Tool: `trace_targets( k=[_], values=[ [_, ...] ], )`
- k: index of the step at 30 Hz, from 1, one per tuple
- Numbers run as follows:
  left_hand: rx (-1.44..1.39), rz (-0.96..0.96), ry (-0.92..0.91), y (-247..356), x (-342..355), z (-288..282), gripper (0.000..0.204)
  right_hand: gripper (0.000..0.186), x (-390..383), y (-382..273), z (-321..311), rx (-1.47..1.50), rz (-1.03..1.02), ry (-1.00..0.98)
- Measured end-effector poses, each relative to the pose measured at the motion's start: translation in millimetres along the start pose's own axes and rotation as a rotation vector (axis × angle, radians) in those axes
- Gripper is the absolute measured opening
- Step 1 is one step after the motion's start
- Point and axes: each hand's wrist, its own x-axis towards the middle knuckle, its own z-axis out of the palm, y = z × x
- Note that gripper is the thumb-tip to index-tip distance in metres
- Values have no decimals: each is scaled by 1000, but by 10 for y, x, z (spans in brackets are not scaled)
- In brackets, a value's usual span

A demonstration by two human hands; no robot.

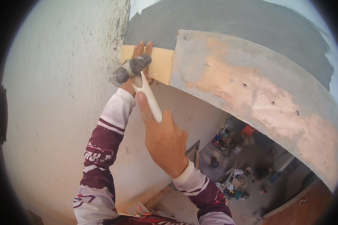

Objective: The person installs rectangular wooden panels onto a wall using a hammer. They position the panels against the wall and tap them into place, occasionally retrieving a hammer from a coworker or the floor. The person also uses a hand saw to trim a panel on a wooden scaffold before continuing the installation.

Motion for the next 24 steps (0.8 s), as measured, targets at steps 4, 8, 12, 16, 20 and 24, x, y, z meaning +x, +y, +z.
trace_targets(
  k=[4, 8, 12, 16, 20, 24],
  values=[
    [-62, -63, -28, 127, -22, -26, 84, 77, 114, 225, -15, -69, 51, -6],
    [-58, -17, 19, 19, -21, -7, 78, 73, 178, 20, -138, -102, 12, -96],
    [-58, 13, 19, 61, -84, -59, 80, 73, 141, 14, -102, -69, -52, -3],
    [-65, -150, -109, 196, -49, -91, 96, 69, 206, 125, -76, -120, 102, -159],
    [3, -78, 8, 89, -79, 113, 100, 66, 30, 27, -106, -24, 68, -98],
    [-58, -125, -55, 195, -37, 11, 104, 67, 191, 242, -174, -92, 74, -101]
  ],
)
